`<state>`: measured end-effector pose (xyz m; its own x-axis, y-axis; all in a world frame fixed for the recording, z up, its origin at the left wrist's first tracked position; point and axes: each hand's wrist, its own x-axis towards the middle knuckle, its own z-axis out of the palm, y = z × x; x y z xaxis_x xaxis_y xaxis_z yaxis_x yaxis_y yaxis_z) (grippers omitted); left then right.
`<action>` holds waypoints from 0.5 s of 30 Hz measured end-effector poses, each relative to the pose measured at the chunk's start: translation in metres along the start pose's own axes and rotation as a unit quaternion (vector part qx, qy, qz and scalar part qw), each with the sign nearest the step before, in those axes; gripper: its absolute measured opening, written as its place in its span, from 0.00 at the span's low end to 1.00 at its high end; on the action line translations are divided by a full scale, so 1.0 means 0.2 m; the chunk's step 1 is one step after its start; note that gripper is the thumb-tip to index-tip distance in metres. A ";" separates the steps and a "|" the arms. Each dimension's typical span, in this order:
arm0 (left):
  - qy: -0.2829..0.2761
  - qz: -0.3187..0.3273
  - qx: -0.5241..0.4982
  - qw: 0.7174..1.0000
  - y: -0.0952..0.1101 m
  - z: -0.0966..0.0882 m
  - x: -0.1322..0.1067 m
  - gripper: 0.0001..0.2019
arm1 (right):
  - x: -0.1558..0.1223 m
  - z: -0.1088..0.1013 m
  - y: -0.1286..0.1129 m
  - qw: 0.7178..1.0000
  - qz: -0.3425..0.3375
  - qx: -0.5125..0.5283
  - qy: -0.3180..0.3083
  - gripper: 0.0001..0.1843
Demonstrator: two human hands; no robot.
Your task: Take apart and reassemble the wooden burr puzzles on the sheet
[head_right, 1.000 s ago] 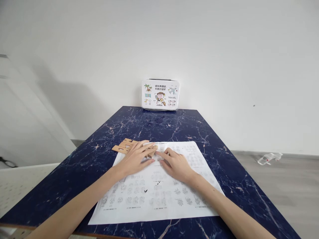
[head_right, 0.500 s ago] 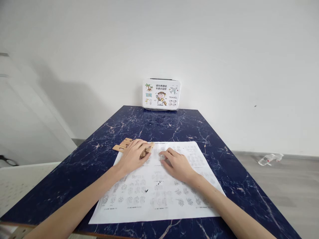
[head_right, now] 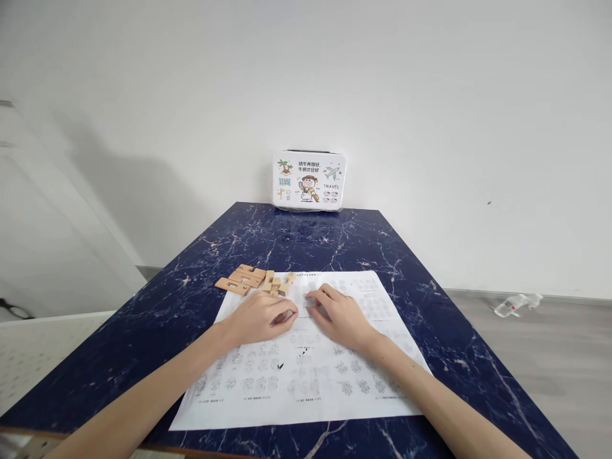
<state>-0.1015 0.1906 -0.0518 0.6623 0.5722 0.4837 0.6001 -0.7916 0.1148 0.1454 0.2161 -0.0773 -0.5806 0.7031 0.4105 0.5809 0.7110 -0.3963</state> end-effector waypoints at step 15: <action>-0.023 -0.003 0.011 1.000 0.00 0.00 0.00 0.08 | 0.00 0.00 0.00 1.000 0.002 0.005 -0.003 0.12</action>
<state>-0.1014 0.1915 -0.0526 0.6782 0.5867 0.4425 0.6140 -0.7833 0.0975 0.1457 0.2160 -0.0768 -0.5809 0.7064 0.4043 0.5784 0.7078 -0.4056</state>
